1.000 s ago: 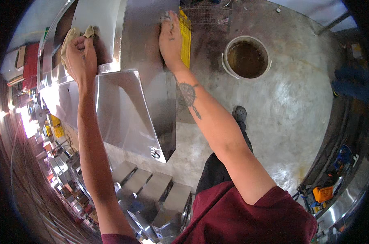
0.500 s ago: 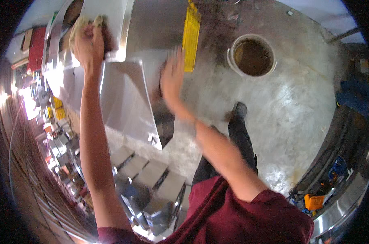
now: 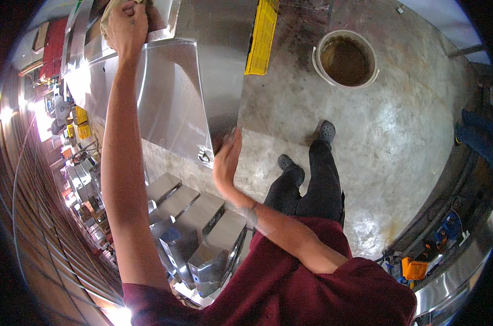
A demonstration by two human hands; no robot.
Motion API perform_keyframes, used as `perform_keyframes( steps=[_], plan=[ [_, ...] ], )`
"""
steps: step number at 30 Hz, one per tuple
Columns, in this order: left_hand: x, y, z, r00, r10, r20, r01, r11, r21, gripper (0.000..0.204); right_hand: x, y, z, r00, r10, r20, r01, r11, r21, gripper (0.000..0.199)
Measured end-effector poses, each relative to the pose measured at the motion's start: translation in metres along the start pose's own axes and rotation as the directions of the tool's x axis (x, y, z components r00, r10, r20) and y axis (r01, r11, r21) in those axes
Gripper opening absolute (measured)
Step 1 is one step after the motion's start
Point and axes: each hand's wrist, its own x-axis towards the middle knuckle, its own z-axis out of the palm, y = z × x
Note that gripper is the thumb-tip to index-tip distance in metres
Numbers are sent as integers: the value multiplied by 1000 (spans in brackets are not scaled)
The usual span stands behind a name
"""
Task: The person wipes a large stainless steel surface with a cloth, repeatedly dipping the cloth into a bucket of liquid and wringing it out. The person cleans multiple sections of the metal surface, including edges and corners, in a workshop environment.
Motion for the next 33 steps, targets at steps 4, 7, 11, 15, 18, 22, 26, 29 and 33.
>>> perform_keyframes(
  steps=[4, 7, 11, 15, 18, 22, 26, 29, 33],
  plan=[
    [-2, -3, 0, 995, -96, 13, 96, 995, -41, 36, 64, -40, 20, 894, -445, 53, 448, 885, -124, 65],
    [-3, -5, -1, 999, -27, 19, 27, 1000, -14, 36, 33, -52, 19, 800, -582, 147, 598, 794, -108, 65],
    [1, -4, 2, 999, 51, 18, -51, 999, 0, 36, -34, -19, -1, 978, -175, 111, 186, 977, -101, 64],
    [-5, 1, 2, 999, -26, 23, 26, 1000, 0, 36, -2, 23, -3, 999, -28, 46, 31, 998, -58, 66],
    [-13, 17, -1, 996, -82, 43, 83, 996, -18, 38, 4, 40, -4, 995, -99, 19, 99, 995, -15, 67],
    [-27, 46, -18, 990, -83, -114, 77, 995, -63, 42, -32, 24, -5, 980, 185, 76, -181, 982, -51, 65],
    [-19, 50, -37, 966, 109, -235, -79, 988, 130, 61, 18, -60, -15, 944, -330, -12, 318, 917, -241, 50],
    [-5, 32, -42, 989, 93, -117, -74, 984, 162, 64, 81, -152, -24, 752, -657, -55, 635, 744, -210, 43],
    [19, -15, -42, 987, -15, 162, 45, 982, -184, 60, 88, -266, 21, 344, -938, 43, 916, 325, -236, 35]
  ],
)
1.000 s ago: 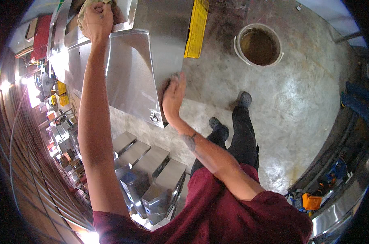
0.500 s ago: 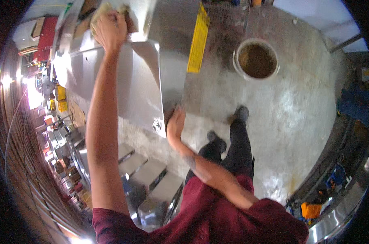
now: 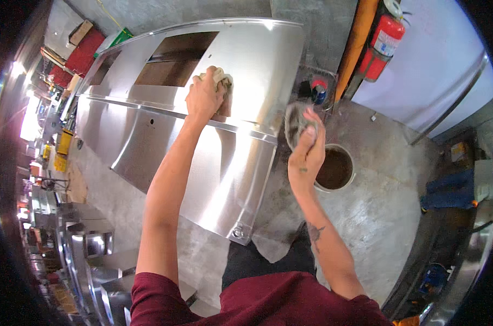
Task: The person wipes a large stainless steel surface with a cloth, repeatedly dipping the cloth into a bucket of liquid and wringing it out. The person cleans multiple sections of the metal surface, including edges and corners, in a workshop environment.
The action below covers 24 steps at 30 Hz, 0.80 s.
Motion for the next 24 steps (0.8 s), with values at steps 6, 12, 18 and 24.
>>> perform_keyframes(
  steps=[6, 12, 18, 24],
  plan=[
    [50, -138, -58, 957, 77, -280, -128, 977, -170, 50, 39, -65, 86, 779, -109, 617, 582, 489, -649, 31],
    [61, -309, -106, 990, 18, -143, -48, 977, -207, 50, -25, -82, 284, 798, -93, 596, 566, 455, -687, 16],
    [79, -377, -66, 981, -35, -188, -15, 967, -256, 52, -59, -78, 436, 731, -278, 623, 658, 529, -536, 19],
    [106, -407, -41, 985, -35, -170, -5, 972, -233, 50, -18, -28, 179, 890, -196, 411, 455, 392, -800, 25]
  ],
)
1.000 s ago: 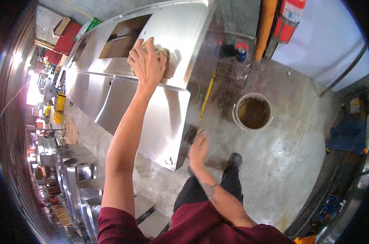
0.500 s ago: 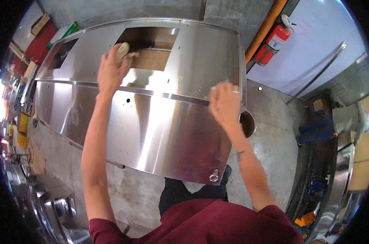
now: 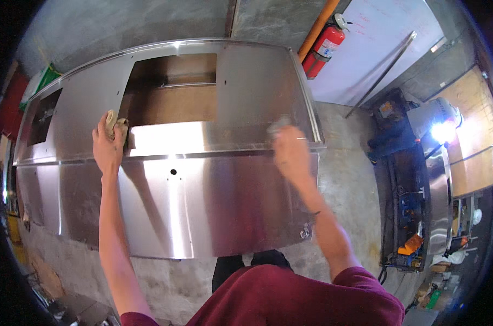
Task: The person wipes a large stainless steel surface with a cloth, repeatedly dipping the cloth into a bucket of liquid and wringing it out. The person cleans multiple sections of the metal surface, including edges and corners, in a workshop environment.
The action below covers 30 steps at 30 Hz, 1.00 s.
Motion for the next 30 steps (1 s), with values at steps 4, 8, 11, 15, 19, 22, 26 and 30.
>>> perform_keyframes(
  steps=[4, 8, 11, 15, 19, 22, 26, 30],
  plan=[
    [-5, -3, 16, 998, -54, 38, 52, 997, 60, 50, 99, 84, 13, 910, -288, 297, 391, 832, -393, 31],
    [5, -4, 13, 995, -40, 89, 29, 992, 124, 52, 174, -3, 71, 967, -117, 228, 136, 989, -66, 42],
    [11, -4, 8, 993, -6, 118, -8, 993, 114, 52, 83, -40, 46, 900, -359, 246, 215, 859, 465, 50],
    [8, 2, 19, 990, -74, 120, 55, 987, 152, 52, 79, 59, 10, 882, -102, 460, 162, 983, -92, 55],
    [9, 5, 24, 985, -138, 104, 115, 972, 203, 51, 201, 61, 68, 937, 86, 339, -62, 995, -81, 46],
    [14, 2, 23, 993, -60, 101, 43, 985, 166, 50, 165, -13, 84, 850, -441, 286, 360, 885, 296, 44],
    [19, 0, 32, 996, -17, 84, 7, 992, 123, 49, 91, 56, 34, 840, -396, 371, 300, 908, 292, 59],
    [20, 4, 41, 992, -94, 89, 82, 988, 133, 48, 205, 177, 79, 954, -219, 205, 260, 944, -204, 43]
  ],
)
